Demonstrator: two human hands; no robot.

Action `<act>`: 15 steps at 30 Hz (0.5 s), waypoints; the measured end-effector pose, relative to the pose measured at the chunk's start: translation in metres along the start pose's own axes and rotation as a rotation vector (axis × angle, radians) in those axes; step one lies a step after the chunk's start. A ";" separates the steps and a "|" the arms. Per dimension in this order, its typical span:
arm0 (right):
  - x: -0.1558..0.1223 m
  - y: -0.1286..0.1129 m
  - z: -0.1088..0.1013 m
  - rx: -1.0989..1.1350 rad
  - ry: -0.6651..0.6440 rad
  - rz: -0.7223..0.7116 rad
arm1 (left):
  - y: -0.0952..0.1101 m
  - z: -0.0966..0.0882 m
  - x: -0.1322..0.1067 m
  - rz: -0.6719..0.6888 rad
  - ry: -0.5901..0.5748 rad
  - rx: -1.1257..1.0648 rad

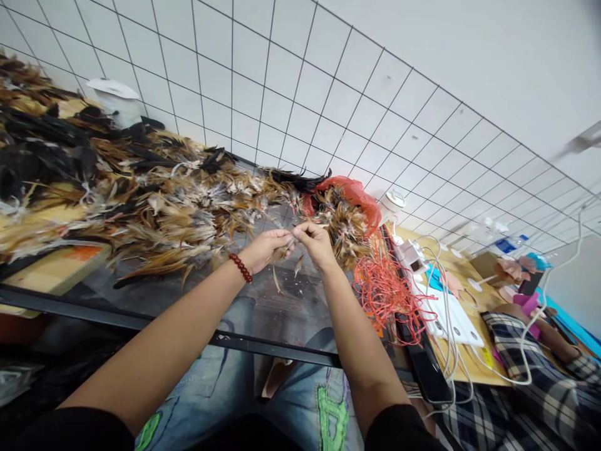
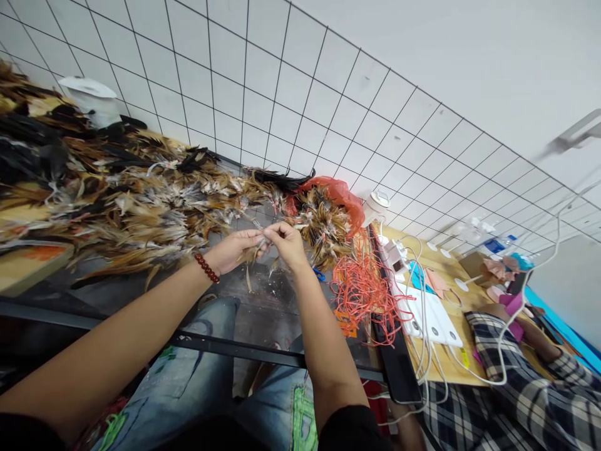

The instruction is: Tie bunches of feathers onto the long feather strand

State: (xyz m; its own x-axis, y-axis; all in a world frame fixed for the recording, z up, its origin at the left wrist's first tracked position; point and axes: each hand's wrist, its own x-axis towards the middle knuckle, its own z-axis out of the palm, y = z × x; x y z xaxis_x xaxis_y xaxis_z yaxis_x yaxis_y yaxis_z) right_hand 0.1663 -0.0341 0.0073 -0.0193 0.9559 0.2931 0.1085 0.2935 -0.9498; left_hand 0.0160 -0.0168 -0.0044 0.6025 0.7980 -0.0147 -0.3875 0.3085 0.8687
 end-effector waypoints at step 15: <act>0.002 -0.012 -0.013 -0.410 0.052 -0.069 | -0.004 -0.002 0.004 0.107 0.215 0.184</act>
State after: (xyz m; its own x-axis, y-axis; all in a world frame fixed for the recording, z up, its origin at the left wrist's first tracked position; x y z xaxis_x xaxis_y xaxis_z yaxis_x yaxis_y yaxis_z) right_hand 0.1780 -0.0360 0.0204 0.0083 0.9290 0.3700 0.4954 0.3176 -0.8085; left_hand 0.0184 -0.0138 -0.0092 0.3959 0.9183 -0.0056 -0.2961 0.1334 0.9458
